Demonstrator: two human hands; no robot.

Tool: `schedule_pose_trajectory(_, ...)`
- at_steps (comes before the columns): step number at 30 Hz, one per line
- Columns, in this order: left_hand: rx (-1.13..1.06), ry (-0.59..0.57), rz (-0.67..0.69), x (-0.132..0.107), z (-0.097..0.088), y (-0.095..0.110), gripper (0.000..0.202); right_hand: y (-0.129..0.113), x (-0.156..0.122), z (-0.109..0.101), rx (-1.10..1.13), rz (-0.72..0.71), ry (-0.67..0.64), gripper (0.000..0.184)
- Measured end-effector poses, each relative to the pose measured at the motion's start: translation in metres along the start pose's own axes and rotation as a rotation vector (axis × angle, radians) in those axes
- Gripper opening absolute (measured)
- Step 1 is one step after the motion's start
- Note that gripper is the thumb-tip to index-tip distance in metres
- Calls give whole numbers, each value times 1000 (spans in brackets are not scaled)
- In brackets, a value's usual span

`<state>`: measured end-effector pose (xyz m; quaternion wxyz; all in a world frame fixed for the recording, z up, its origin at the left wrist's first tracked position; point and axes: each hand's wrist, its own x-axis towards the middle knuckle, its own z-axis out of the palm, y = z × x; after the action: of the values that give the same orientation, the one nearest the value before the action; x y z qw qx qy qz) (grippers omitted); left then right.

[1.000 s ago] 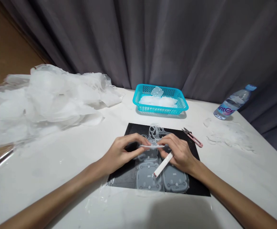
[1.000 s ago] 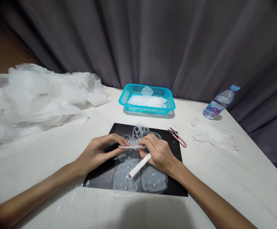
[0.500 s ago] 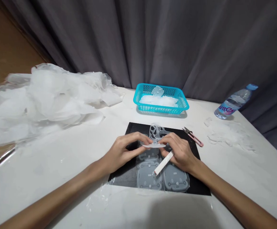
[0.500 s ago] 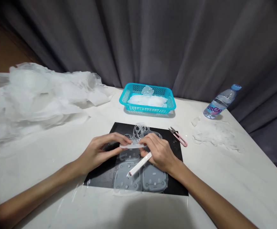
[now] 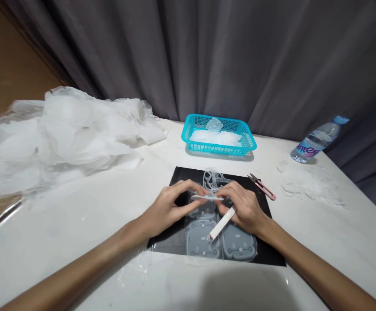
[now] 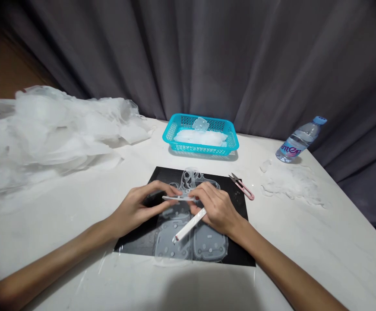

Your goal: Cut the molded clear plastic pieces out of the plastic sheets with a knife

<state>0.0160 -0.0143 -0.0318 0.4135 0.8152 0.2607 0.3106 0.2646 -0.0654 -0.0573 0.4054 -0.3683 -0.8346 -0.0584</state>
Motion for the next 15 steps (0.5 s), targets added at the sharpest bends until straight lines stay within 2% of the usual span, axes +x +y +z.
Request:
schedule_pose_trajectory(7,-75,17,-6,1,8,-5,17,0,0,-1,-94,-62,14,18)
schedule_pose_trajectory(11,-178,13,-40,4,5,-4,8,1,0,1,-107,-28,12,6)
schedule_pose_trajectory(15,-123,-2,-38,4,5,-4,7,0,-2,1,-103,-45,58,8)
